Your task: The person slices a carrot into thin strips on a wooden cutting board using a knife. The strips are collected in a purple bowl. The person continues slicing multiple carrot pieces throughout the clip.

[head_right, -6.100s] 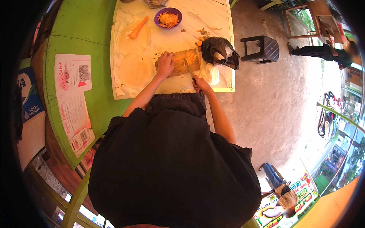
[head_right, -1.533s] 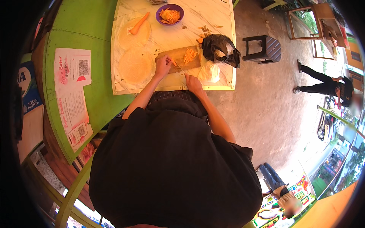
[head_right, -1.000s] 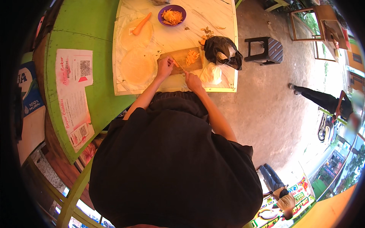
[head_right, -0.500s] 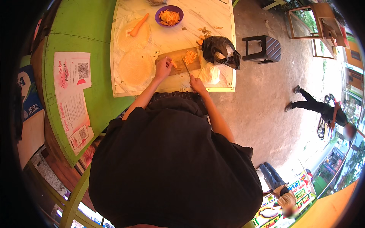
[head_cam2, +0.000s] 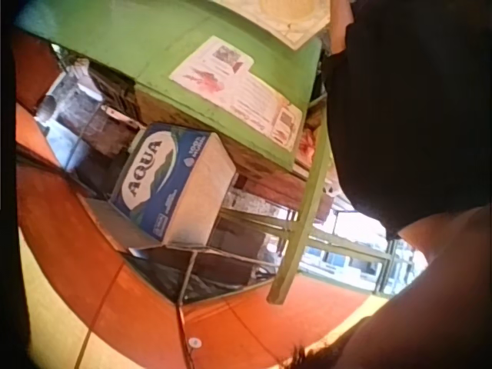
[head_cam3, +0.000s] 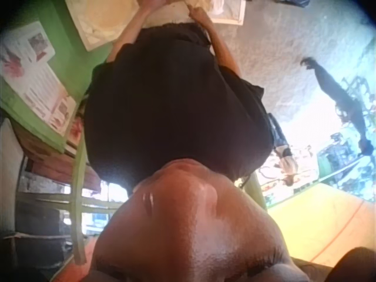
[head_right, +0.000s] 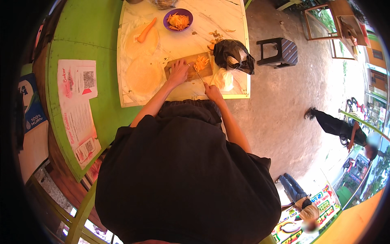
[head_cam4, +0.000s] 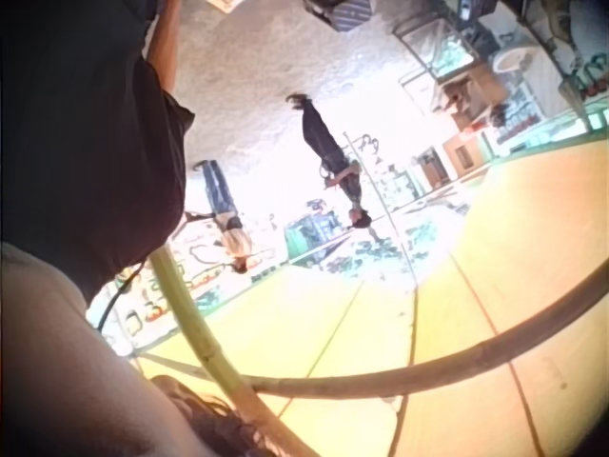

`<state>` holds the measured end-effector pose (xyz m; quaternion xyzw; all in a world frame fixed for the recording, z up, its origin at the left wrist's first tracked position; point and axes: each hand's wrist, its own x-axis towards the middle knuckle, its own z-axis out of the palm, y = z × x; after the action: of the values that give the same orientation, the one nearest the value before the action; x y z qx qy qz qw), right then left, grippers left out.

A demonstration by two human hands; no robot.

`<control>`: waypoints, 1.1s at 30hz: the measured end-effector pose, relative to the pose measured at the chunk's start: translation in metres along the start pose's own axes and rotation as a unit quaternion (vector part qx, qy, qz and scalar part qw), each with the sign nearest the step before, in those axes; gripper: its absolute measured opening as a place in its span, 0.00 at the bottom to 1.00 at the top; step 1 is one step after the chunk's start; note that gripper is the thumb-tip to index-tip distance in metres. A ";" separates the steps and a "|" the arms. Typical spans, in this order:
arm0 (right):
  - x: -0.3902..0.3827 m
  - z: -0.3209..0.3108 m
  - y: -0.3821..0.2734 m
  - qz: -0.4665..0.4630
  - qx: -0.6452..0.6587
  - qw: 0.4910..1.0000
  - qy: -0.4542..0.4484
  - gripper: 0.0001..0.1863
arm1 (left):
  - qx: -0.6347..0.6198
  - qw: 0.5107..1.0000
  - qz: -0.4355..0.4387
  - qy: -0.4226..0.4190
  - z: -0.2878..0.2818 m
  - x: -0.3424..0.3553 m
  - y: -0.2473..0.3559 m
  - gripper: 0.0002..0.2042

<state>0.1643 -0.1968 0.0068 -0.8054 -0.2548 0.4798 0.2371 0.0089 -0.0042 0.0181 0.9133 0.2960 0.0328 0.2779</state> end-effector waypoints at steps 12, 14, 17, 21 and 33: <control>-0.027 0.014 -0.027 -0.137 -0.009 0.989 0.057 0.20 | -0.245 0.951 -0.121 0.145 0.014 -0.016 -0.025 0.13; -0.028 0.017 -0.036 -0.146 -0.028 0.988 0.033 0.21 | -0.234 0.954 -0.111 0.153 0.015 -0.016 -0.026 0.13; -0.025 0.020 -0.041 -0.225 -0.052 0.973 0.021 0.25 | -0.234 0.953 -0.128 0.143 0.013 -0.016 -0.026 0.12; -0.021 0.023 -0.043 -0.289 -0.054 0.955 0.045 0.25 | -0.249 0.947 -0.146 0.142 0.012 -0.014 -0.025 0.10; -0.024 0.023 -0.044 -0.304 -0.041 0.950 0.060 0.27 | -0.266 0.940 -0.153 0.150 0.010 -0.010 -0.025 0.06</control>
<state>0.1255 -0.1755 0.0399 -0.7262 -0.4923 0.3253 0.3528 -0.0102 0.0021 -0.0028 0.7341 0.4509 0.2046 0.4647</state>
